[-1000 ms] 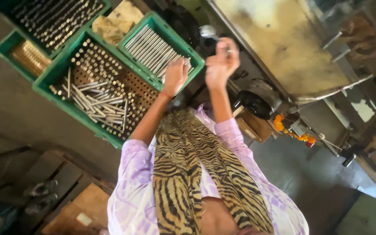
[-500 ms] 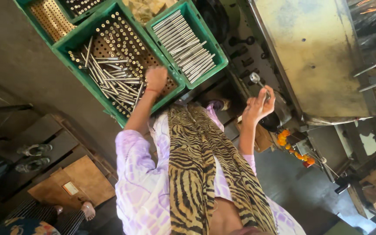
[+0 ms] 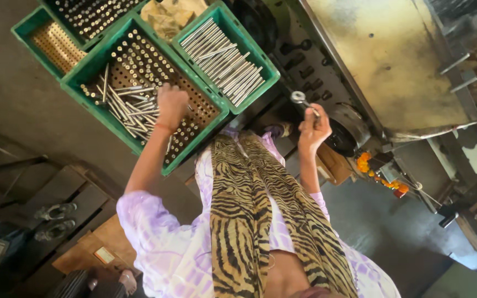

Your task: The person repeatedly picks up metal rods from a green crate, inserts them into a grinding machine, and operates a lever to activate the grinding wheel. After each cycle, the person removes the rod and places it back into the crate. The process is repeated continuously throughout the clip.

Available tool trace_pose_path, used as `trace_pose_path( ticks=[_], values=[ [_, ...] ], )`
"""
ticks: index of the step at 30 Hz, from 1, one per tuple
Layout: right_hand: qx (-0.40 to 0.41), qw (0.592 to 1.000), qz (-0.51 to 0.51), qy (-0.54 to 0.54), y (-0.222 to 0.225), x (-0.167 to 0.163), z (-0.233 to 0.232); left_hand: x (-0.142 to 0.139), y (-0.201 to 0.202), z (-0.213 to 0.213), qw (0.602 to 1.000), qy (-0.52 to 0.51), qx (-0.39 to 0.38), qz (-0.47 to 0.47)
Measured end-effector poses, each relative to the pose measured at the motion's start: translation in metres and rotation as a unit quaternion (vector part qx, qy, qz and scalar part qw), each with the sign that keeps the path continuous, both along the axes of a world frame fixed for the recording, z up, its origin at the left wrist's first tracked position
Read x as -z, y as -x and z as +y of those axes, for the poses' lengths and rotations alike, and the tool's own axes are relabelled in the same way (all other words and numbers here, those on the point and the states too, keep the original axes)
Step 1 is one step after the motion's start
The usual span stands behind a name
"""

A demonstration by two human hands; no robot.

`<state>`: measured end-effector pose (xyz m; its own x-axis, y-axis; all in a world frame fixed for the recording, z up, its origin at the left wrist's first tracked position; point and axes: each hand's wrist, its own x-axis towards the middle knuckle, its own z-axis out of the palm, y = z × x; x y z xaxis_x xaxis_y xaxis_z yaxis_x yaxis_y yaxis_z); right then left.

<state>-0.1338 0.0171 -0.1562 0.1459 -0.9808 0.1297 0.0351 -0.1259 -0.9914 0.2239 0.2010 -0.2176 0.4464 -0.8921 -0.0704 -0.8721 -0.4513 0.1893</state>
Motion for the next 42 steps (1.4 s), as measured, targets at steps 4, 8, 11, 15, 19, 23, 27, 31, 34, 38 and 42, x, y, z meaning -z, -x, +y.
trace_pose_path(
  ticks=[4,8,11,15,19,23,27,31,34,38,42],
  values=[
    [-0.059,0.998,0.016,-0.017,-0.013,-0.006,0.008,-0.04,-0.001,-0.008,0.893,0.231,-0.062,0.382],
    [-0.096,0.995,0.027,0.013,-0.039,-0.014,0.006,-0.059,0.082,-0.076,0.469,0.369,-0.266,0.757],
    [-0.106,0.994,-0.007,-0.013,-0.051,-0.019,0.001,-0.067,0.141,-0.101,0.611,0.336,-0.03,0.716],
    [-0.091,0.995,-0.032,-0.017,-0.048,-0.026,-0.005,-0.074,0.165,-0.119,0.63,0.305,0.049,0.712],
    [-0.08,0.991,0.063,0.084,-0.038,-0.025,0.001,-0.078,0.176,-0.135,0.531,0.293,0.008,0.795],
    [-0.088,0.993,-0.063,-0.046,-0.027,-0.015,0.0,-0.084,0.184,-0.143,0.635,0.414,0.071,0.648],
    [-0.228,0.831,-0.186,-0.471,0.0,-0.011,-0.026,-0.092,0.152,-0.137,0.791,0.443,0.351,0.235],
    [-0.261,0.786,-0.235,-0.509,0.005,-0.011,-0.028,-0.101,0.14,-0.142,0.791,0.413,0.406,0.194],
    [-0.19,0.9,-0.178,-0.349,-0.005,-0.018,-0.02,-0.109,0.16,-0.147,0.799,0.36,0.256,0.407],
    [-0.163,0.929,-0.164,-0.288,-0.006,-0.037,-0.025,-0.121,0.179,-0.147,0.827,0.37,0.255,0.337],
    [-0.208,0.836,-0.271,-0.43,0.007,-0.049,-0.034,-0.126,0.173,-0.148,0.821,0.375,0.307,0.301]
  ],
)
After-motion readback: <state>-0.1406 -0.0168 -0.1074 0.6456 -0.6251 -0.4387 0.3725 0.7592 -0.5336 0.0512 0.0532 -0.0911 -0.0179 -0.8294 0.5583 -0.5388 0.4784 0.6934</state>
